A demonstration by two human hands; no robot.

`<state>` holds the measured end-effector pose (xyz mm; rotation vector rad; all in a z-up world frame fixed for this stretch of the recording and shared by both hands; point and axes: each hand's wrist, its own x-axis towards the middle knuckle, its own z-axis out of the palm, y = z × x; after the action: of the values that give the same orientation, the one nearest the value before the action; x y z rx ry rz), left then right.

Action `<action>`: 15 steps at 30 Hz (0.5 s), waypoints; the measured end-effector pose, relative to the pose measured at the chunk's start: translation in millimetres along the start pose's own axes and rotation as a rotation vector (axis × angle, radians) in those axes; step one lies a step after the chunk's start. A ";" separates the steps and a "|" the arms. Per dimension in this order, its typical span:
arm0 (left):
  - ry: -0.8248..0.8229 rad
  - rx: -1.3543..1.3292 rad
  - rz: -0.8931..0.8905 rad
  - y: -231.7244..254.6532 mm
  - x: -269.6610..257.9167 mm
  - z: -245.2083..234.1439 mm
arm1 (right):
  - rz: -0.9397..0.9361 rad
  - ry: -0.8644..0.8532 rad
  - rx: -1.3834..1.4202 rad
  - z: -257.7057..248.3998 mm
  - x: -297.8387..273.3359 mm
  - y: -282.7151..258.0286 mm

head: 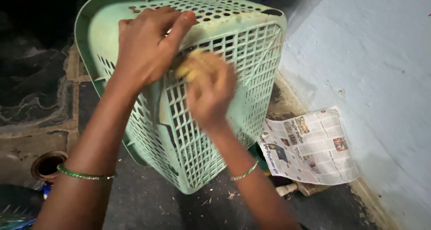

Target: The person scrubs the inside and outside of a light green plastic basket with a yellow sponge, then places a newspaper inside the basket.

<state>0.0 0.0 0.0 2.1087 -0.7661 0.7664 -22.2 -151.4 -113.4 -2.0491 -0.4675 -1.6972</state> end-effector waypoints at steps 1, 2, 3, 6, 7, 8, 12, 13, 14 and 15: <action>0.002 0.024 0.028 0.9 -3.1 -1.4 | 0.069 0.077 0.030 -1.4 20.1 21.5; 0.004 0.048 0.056 1.9 -5.6 -2.5 | 0.134 0.069 0.028 -11.4 36.6 40.8; 0.008 0.072 0.085 2.8 -6.7 -3.6 | 0.196 0.061 0.028 -20.0 47.5 51.5; 0.060 0.093 0.185 4.5 -5.1 -4.3 | 0.130 0.005 -0.021 -23.4 52.8 50.3; 0.051 0.086 0.159 4.5 -4.5 -4.2 | 0.112 -0.015 -0.053 -25.0 48.7 46.4; 0.042 0.079 0.133 4.3 -3.8 -4.2 | 0.094 -0.035 -0.086 -28.3 37.9 38.0; 0.037 0.091 0.112 5.7 -3.7 -3.3 | 0.069 -0.079 -0.101 -42.0 -4.3 9.5; 0.034 0.084 0.107 5.3 -3.9 -3.4 | 0.055 -0.075 -0.127 -40.9 -6.4 13.7; 0.030 0.077 0.103 4.3 -4.2 -4.1 | 0.041 -0.071 -0.153 -39.7 -7.5 20.2; 0.022 0.069 0.101 3.9 -4.9 -4.6 | 0.031 -0.066 -0.182 -39.1 -8.2 27.2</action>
<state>-7.2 2.9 0.7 2.1321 -0.8509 0.8797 -42.2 -195.0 -118.6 -2.2335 -0.3095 -1.7139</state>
